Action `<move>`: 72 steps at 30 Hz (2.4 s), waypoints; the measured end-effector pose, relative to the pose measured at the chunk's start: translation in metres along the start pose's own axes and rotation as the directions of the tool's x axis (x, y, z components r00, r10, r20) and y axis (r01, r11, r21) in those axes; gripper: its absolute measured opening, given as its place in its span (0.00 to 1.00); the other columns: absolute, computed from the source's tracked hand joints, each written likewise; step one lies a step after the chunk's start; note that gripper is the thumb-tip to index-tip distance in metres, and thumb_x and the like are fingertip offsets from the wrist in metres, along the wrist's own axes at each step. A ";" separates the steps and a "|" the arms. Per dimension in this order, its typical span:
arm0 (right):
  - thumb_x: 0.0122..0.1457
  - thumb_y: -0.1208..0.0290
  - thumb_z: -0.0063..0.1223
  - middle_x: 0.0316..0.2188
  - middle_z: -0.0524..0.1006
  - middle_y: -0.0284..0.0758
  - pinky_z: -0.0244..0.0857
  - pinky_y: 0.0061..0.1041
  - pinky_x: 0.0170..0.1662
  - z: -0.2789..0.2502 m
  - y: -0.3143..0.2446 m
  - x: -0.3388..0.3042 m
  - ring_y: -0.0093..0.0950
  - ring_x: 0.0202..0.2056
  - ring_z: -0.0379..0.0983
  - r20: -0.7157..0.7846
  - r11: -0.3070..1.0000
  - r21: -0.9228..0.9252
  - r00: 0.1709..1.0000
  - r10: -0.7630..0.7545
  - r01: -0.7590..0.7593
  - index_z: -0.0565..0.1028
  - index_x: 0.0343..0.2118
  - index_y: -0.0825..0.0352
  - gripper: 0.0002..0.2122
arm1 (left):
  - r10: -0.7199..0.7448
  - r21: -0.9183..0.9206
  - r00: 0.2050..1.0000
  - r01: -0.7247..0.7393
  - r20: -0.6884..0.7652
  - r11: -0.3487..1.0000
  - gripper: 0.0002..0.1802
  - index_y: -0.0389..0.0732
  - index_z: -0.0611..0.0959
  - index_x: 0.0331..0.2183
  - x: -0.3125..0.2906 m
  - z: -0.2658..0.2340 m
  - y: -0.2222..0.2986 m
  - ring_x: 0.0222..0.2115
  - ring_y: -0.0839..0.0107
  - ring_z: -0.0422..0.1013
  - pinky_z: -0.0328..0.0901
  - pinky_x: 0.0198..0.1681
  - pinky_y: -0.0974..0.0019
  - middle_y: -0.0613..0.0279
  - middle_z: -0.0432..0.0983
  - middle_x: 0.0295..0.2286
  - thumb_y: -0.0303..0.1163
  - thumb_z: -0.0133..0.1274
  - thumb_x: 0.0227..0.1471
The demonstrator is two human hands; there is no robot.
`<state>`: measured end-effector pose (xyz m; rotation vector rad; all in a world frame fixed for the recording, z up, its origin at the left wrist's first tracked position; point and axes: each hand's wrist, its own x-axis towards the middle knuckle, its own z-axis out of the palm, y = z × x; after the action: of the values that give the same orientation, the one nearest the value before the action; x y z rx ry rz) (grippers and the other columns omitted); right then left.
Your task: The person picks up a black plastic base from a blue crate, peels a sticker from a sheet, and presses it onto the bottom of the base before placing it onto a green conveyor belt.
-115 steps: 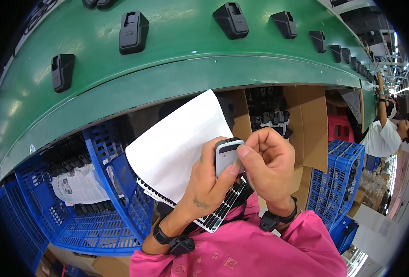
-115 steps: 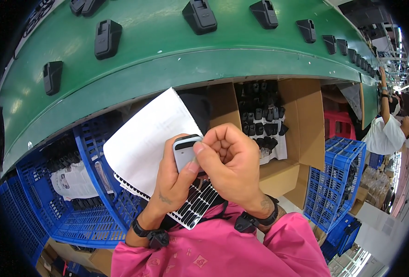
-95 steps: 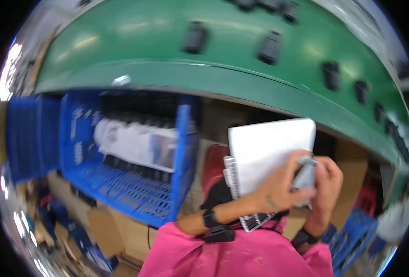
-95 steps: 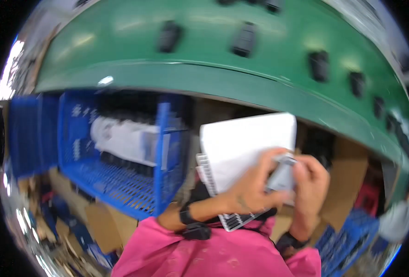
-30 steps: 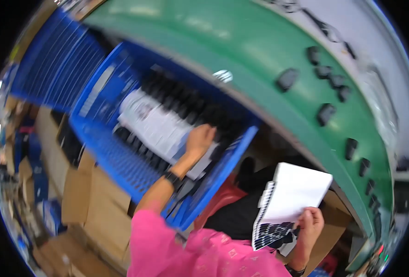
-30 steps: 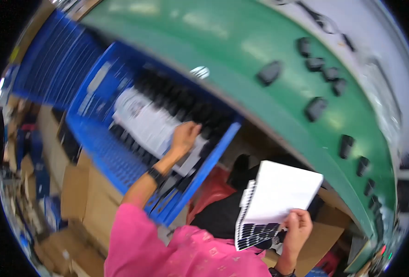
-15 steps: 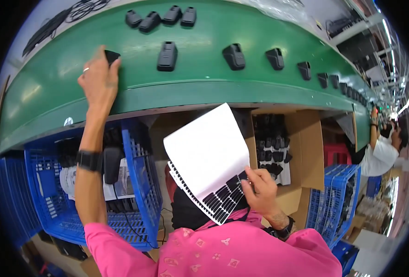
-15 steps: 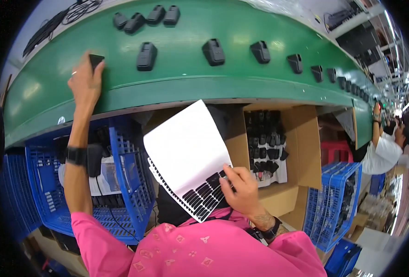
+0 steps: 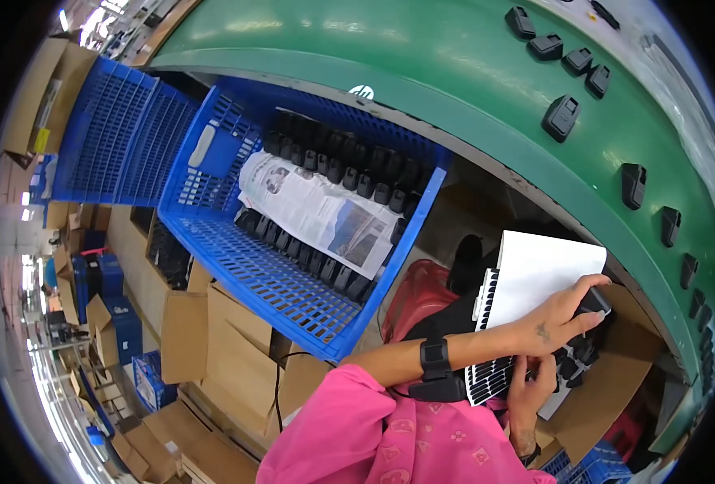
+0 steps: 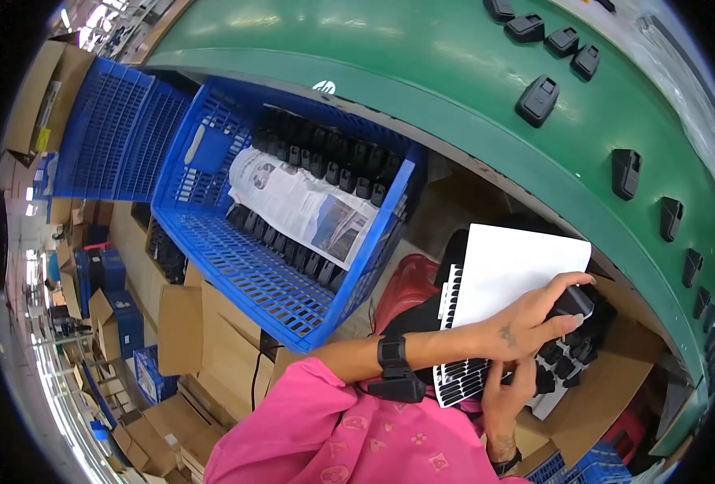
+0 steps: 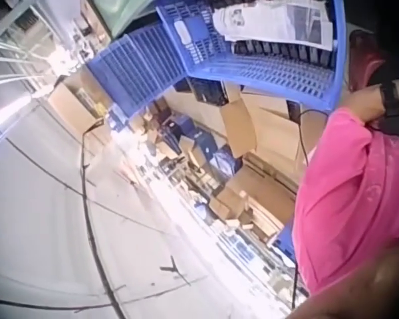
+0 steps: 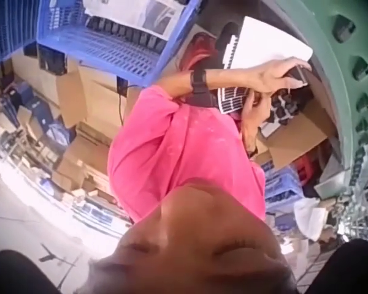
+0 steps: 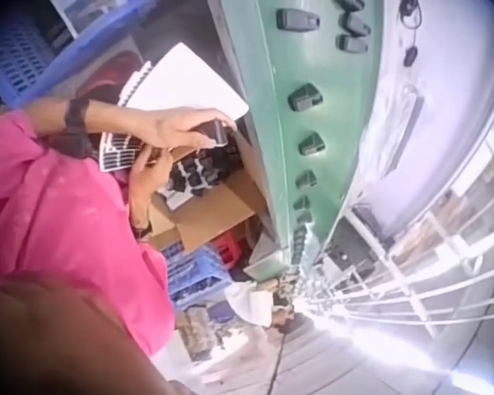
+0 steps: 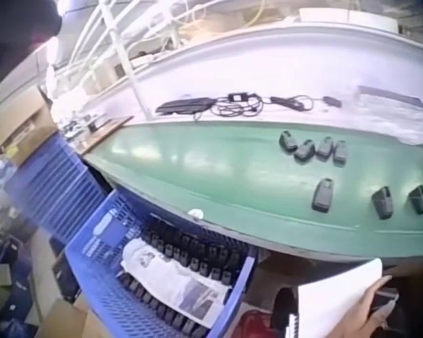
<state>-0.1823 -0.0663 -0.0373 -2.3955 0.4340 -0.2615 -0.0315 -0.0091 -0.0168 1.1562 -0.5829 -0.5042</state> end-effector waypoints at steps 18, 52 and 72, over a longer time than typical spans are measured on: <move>0.52 0.81 0.57 0.23 0.74 0.35 0.62 0.18 0.25 -0.095 -0.057 0.035 0.19 0.22 0.68 0.052 0.525 0.839 0.982 0.183 -0.142 0.70 0.30 0.72 0.06 | -0.379 -0.209 0.914 0.402 0.142 0.891 0.26 0.43 0.58 0.54 -0.010 -0.014 0.049 0.27 0.79 0.67 0.63 0.25 0.76 0.59 0.69 0.38 0.31 0.48 0.57; 0.55 0.77 0.50 0.13 0.67 0.27 0.51 0.15 0.16 -0.083 -0.020 0.090 0.14 0.12 0.57 0.152 0.377 0.833 0.823 0.547 -0.405 0.69 0.26 0.69 0.04 | -0.253 0.037 0.885 0.259 0.392 0.965 0.20 0.37 0.71 0.44 -0.029 -0.021 0.037 0.53 0.57 0.63 0.60 0.52 0.63 0.42 0.56 0.56 0.28 0.56 0.48; 0.53 0.81 0.54 0.25 0.70 0.31 0.56 0.13 0.24 -0.080 -0.005 0.076 0.15 0.24 0.63 -0.046 0.689 0.718 0.981 0.187 -0.098 0.68 0.30 0.69 0.06 | -0.345 -0.329 0.842 0.492 0.414 0.806 0.22 0.36 0.67 0.47 -0.028 -0.011 0.043 0.37 0.60 0.74 0.69 0.39 0.65 0.42 0.52 0.58 0.27 0.53 0.51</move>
<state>-0.1352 -0.1386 0.0315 -1.5670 0.4635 -0.4145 -0.0420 0.0308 0.0161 0.7747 -0.4656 -1.1814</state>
